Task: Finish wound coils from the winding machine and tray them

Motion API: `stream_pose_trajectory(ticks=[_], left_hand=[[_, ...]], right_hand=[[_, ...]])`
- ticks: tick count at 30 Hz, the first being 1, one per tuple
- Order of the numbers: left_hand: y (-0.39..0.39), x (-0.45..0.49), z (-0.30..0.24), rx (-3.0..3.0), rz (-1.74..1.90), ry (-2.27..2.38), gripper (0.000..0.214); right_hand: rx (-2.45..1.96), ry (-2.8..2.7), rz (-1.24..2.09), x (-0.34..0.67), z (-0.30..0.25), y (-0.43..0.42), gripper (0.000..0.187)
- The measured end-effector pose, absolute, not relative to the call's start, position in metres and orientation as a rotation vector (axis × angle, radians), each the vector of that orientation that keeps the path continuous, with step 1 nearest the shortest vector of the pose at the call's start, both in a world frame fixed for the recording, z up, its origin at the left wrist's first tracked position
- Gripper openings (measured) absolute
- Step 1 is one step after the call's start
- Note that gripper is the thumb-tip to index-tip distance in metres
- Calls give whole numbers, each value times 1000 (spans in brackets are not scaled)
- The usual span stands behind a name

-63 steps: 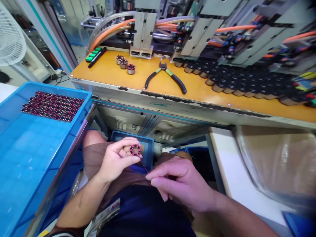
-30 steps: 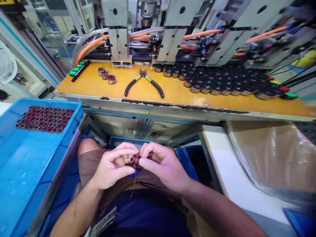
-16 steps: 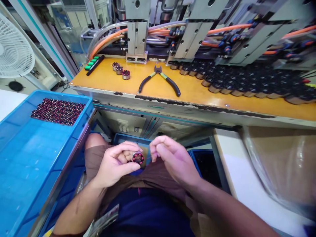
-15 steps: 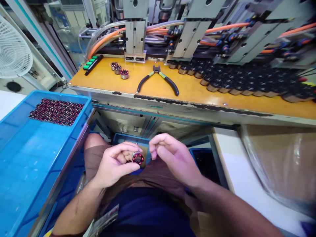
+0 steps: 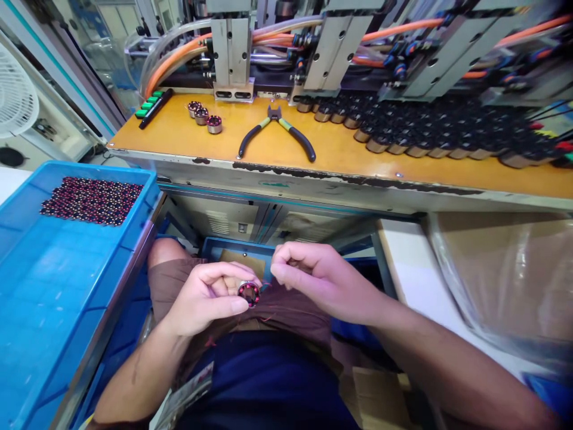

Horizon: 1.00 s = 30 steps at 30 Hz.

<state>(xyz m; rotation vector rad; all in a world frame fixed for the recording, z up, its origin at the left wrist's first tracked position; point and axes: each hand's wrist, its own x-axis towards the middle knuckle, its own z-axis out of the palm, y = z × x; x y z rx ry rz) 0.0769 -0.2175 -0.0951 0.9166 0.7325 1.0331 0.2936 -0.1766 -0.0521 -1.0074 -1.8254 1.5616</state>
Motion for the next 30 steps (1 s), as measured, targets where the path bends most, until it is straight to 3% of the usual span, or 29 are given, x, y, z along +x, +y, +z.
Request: stream_pose_trajectory(ticks=[13,23,27,30], left_hand=[[-222,77,-92,825,963,738,33],[-221,86,-89,962,744,776,26],[-224,84,-90,966,711,799,28],[-225,83,-92,930,718,742,26]], right_hand=[[-908,-1851,1825,299,-42,-172,34],[-503,-2206,1641,280,-30,-153,7],[-462,-2214,1638,276,-36,-152,13],[-544,-2179,1684,277,-35,-154,8]])
